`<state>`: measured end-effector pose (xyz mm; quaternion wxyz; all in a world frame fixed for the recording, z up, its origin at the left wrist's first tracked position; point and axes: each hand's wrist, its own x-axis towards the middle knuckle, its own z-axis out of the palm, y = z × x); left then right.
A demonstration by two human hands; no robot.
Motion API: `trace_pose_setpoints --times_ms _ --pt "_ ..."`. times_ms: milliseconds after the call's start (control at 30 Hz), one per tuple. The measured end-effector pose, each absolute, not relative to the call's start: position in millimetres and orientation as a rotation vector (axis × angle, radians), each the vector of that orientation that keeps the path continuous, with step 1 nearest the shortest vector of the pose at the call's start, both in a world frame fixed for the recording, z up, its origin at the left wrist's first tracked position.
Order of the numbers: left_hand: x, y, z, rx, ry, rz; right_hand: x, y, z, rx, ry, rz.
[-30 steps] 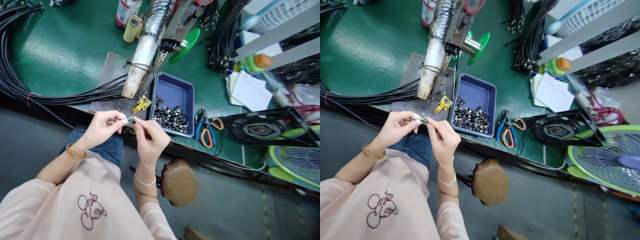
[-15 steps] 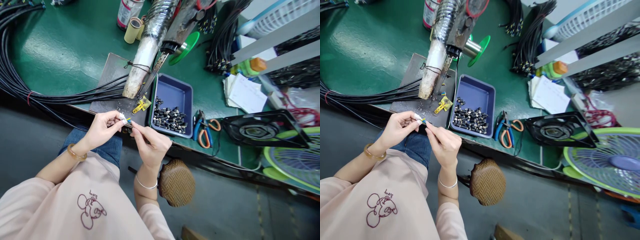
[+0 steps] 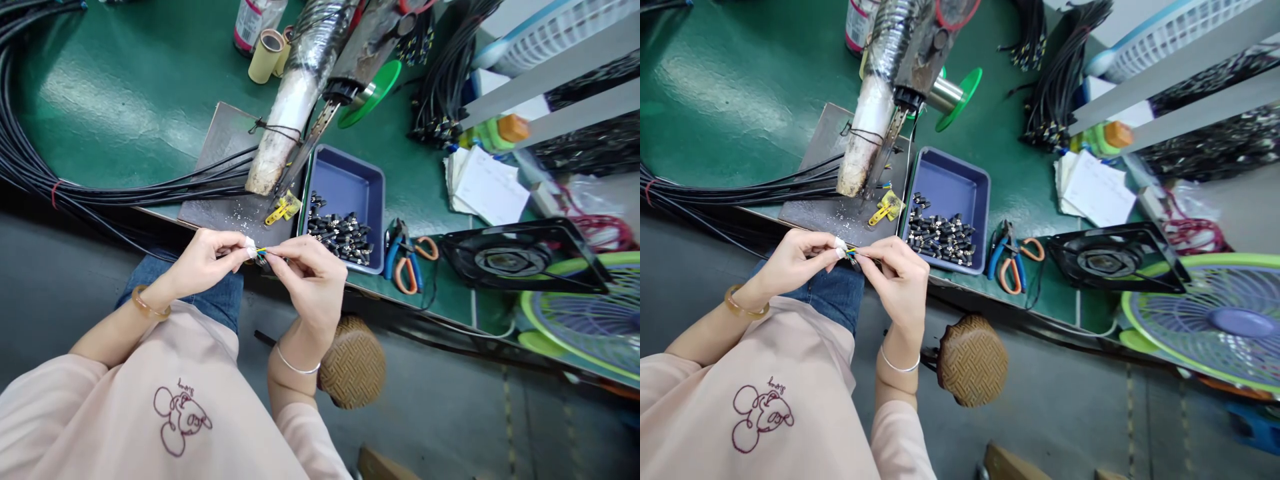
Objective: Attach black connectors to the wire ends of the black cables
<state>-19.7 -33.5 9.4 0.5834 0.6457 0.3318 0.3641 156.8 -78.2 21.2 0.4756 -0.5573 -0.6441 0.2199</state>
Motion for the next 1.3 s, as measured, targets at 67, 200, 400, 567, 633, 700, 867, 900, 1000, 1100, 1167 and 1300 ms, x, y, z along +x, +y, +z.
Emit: trace_pose_setpoints --times_ms 67,200,400,567,633,700,867,900,1000,1100,1167,1300 --pt "-19.9 -33.4 7.7 1.514 0.779 0.837 157.4 -79.1 21.5 -1.344 -1.601 0.543" --pt "-20.5 -33.6 5.9 1.503 0.767 0.834 157.8 -81.1 20.3 -1.343 -1.605 0.522" --pt "-20.3 -34.7 7.9 1.51 0.752 0.82 160.5 -80.4 19.1 -1.374 -1.569 0.569" --pt "-20.2 -35.2 9.5 1.503 0.747 0.817 161.2 -78.7 16.8 -1.344 -1.566 0.596" --pt "-20.6 -35.3 9.2 1.506 0.742 0.813 162.0 -78.0 15.2 -1.33 -1.571 0.612" --pt "-20.8 -35.4 8.8 1.504 0.741 0.802 163.1 -77.1 13.1 -1.326 -1.579 0.624" --pt "-20.5 -35.8 9.7 1.464 0.721 0.767 163.6 -76.3 8.0 -1.247 -1.585 0.579" --pt "-20.6 -35.8 10.1 1.458 0.716 0.762 163.3 -76.4 7.5 -1.231 -1.59 0.558" --pt "-21.4 -35.3 10.7 1.455 0.699 0.737 162.9 -77.3 7.1 -1.203 -1.622 0.488" --pt "-22.7 -34.3 10.3 1.453 0.685 0.71 163.4 -78.3 7.1 -1.19 -1.676 0.426" --pt "-23.3 -33.7 10.1 1.445 0.679 0.699 164.0 -78.9 6.7 -1.183 -1.704 0.392" --pt "-24.0 -33.2 10.9 1.431 0.684 0.686 165.4 -80.5 5.2 -1.189 -1.744 0.337"
